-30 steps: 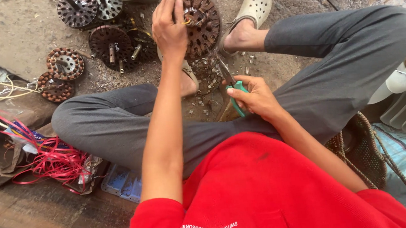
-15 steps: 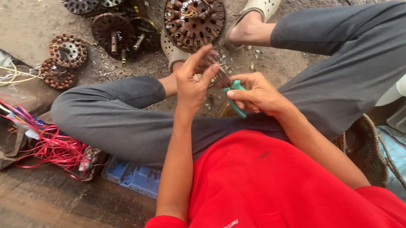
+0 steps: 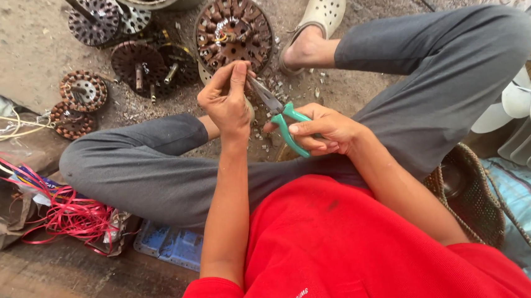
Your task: The person sits on the ground and uses pliers to pull copper wires out of a circular metal stator component. The extracted wires are placed into a nearby bucket. The person continues this process for the duration of the clip.
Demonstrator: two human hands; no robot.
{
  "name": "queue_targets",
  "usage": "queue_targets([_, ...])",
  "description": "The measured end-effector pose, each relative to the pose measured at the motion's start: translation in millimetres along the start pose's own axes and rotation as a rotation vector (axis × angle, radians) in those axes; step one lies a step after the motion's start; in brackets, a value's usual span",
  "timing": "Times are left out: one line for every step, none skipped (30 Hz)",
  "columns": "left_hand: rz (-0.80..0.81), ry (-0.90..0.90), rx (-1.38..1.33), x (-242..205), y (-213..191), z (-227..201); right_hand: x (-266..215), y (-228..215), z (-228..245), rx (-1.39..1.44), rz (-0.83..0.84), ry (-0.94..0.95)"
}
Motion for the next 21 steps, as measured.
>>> queue_targets([-0.019, 0.026, 0.001, 5.1, 5.1, -2.0, 0.3, -0.2, 2.1, 0.025, 0.021, -0.015])
queue_targets([-0.046, 0.018, -0.021, 7.0, 9.5, -2.0, 0.2, -0.2, 1.7, 0.054, 0.042, -0.027])
queue_targets([-0.072, 0.011, -0.043, 10.8, 13.2, -2.0, 0.2, -0.6, 1.0, 0.083, 0.063, -0.039])
queue_targets([-0.109, 0.011, -0.067, 13.0, 16.8, -3.3, 1.4, -1.8, 2.3, 0.124, 0.082, -0.047])
queue_targets([-0.124, 0.013, -0.09, 13.9, 20.7, -6.2, 2.7, -2.3, 2.6, 0.165, 0.101, -0.053])
queue_targets([-0.14, 0.013, -0.112, 16.2, 24.9, -10.1, 4.9, -4.0, 4.5, 0.207, 0.12, -0.058])
queue_targets([-0.157, 0.014, -0.135, 17.9, 28.7, -15.4, 7.7, -5.2, 6.4, 0.239, 0.155, -0.054])
queue_targets([-0.161, 0.044, -0.117, 20.0, 29.9, -25.1, 8.5, -5.2, 5.9, 0.276, 0.187, -0.055])
queue_targets([-0.166, 0.074, -0.1, 21.9, 31.1, -35.5, 8.9, -5.8, 6.1, 0.314, 0.219, -0.056])
queue_targets([-0.166, 0.1, -0.083, 23.4, 31.4, -46.6, 6.1, -2.5, 2.5, 0.321, 0.298, -0.012])
queue_targets([-0.246, 0.105, -0.165, 30.6, 22.5, -57.2, 1.6, 0.5, -0.1, 0.327, 0.376, 0.032])
queue_targets([-0.321, 0.106, -0.244, 43.7, 6.4, -69.3, -2.1, 5.4, -4.0, 0.338, 0.455, 0.071])
queue_targets([-0.397, 0.108, -0.323, 60.9, -14.5, -82.9, -6.0, 7.5, -12.0, 0.3, 0.432, 0.143])
queue_targets([-0.471, 0.108, -0.402, 74.8, -33.4, -93.2, -10.9, 10.8, -20.9, 0.262, 0.409, 0.214])
queue_targets([-0.376, 0.203, -0.33, 90.0, -45.7, -111.2, -14.5, 14.2, -28.4, 0.223, 0.384, 0.285])
queue_targets([-0.282, 0.301, -0.263, 101.6, -51.4, -123.9, -14.8, 15.4, -28.3, 0.135, 0.36, 0.292])
queue_targets([-0.238, 0.357, -0.162, 107.4, -54.0, -130.3, -12.5, 17.2, -28.3, 0.046, 0.335, 0.298])
queue_targets([-0.193, 0.412, -0.053, 114.6, -59.8, -140.6, -7.8, 20.0, -29.2, -0.038, 0.316, 0.303])
queue_targets([-0.178, 0.51, 0.035, 122.0, -63.5, -149.8, -2.3, 21.3, -26.1, -0.047, 0.292, 0.288])
queue_targets([-0.162, 0.566, 0.117, 130.7, -66.6, -157.3, 4.2, 22.5, -23.3, -0.052, 0.268, 0.272])
queue_targets([-0.151, 0.598, 0.196, 141.1, -70.0, -163.3, 10.6, 23.0, -20.0, -0.057, 0.243, 0.256])
Point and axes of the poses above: each hand's wrist, its own x-axis towards the middle knuckle, its own y-axis out of the palm, z = x × y, the point moved 5 cm from there along x, towards the middle knuckle, and after that the axes turned 2 degrees about x, right-handed, at the moved point
